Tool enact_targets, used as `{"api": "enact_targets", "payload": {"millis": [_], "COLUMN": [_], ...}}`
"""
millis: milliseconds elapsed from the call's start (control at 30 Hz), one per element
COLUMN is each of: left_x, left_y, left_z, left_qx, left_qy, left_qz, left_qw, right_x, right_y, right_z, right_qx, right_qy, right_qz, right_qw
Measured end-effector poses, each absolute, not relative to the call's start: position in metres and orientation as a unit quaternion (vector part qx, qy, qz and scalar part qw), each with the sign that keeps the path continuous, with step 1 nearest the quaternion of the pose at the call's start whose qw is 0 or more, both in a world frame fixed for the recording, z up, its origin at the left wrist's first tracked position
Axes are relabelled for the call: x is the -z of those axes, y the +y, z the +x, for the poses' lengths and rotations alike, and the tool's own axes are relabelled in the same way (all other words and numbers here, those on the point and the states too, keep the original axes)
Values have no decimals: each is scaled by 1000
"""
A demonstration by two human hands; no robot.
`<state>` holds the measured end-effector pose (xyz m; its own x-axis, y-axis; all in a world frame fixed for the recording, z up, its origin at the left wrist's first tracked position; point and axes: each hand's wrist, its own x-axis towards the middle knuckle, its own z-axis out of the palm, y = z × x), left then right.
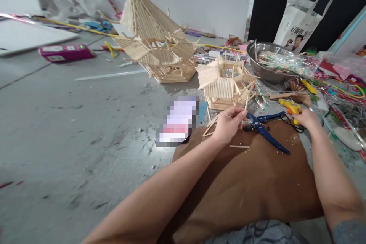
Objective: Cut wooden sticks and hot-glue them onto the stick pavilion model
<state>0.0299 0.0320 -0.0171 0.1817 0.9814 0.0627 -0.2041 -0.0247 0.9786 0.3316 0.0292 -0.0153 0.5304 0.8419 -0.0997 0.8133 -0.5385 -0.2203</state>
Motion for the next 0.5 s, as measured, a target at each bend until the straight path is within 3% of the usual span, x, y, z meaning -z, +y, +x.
{"api": "enact_targets", "payload": {"millis": [133, 300, 500], "left_x": [18, 14, 10], "left_y": [33, 31, 28], "left_z": [30, 32, 32], "left_qx": [-500, -481, -461], "left_qy": [385, 386, 384], "left_qz": [513, 516, 530], "left_qw": [582, 595, 600], "right_x": [15, -3, -15], "right_y": [25, 12, 7], "right_z": [334, 315, 279], "right_qx": [-184, -455, -619], "right_qy": [-472, -400, -373], "right_qz": [-846, -676, -472], "right_qw": [164, 419, 505]}}
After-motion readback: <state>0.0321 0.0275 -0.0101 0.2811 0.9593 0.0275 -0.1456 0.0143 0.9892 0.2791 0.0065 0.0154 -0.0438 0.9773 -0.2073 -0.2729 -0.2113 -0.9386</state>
